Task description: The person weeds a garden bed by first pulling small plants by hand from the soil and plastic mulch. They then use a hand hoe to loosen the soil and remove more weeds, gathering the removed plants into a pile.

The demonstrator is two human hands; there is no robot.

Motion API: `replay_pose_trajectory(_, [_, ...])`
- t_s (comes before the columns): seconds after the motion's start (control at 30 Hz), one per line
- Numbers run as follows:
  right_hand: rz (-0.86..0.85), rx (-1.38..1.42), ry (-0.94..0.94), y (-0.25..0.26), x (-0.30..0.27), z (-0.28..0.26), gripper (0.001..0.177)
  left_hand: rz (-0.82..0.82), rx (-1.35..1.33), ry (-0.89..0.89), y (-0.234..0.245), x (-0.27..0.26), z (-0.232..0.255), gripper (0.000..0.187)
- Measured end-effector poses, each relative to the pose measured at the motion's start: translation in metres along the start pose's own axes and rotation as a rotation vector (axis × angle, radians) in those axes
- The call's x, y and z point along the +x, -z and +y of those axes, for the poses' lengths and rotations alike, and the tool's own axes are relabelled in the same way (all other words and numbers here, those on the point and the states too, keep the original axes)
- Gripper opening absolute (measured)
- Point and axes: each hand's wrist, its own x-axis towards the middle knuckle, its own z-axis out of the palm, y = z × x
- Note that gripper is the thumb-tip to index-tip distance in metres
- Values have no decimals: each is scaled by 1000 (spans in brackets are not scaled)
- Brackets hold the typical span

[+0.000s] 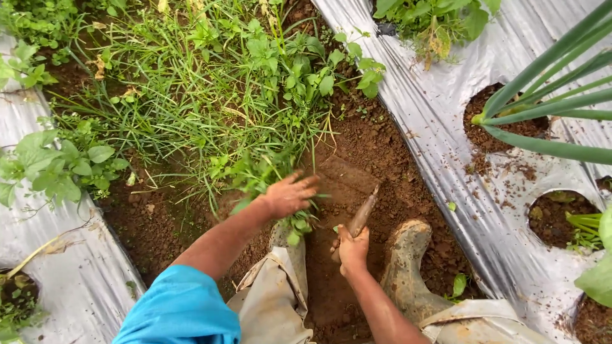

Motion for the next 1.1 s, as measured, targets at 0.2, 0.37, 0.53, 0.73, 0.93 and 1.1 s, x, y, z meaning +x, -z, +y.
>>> replay_pose_trajectory(0.2, [-19, 25, -13, 11, 14, 16, 34, -50, -74, -265, -83, 61, 49, 34])
replay_pose_trajectory(0.37, [-69, 39, -31, 10, 3, -3, 29, -76, -180, -68, -141, 54, 16, 32])
replay_pose_trajectory(0.53, [-44, 99, -40, -34, 10, -12, 25, -129, -210, 218, -80, -3, -10, 33])
replay_pose_trajectory(0.73, [-205, -205, -8, -36, 11, -7, 45, 18, -266, 428, -84, -9, -5, 28])
replay_pose_trajectory(0.93, [-33, -6, -5, -72, 21, -28, 35, 22, -312, 470, -68, -3, -4, 31])
replay_pose_trajectory(1.1, [4, 57, 16, -118, 52, -22, 35, 34, -315, 519, -66, -1, -3, 34])
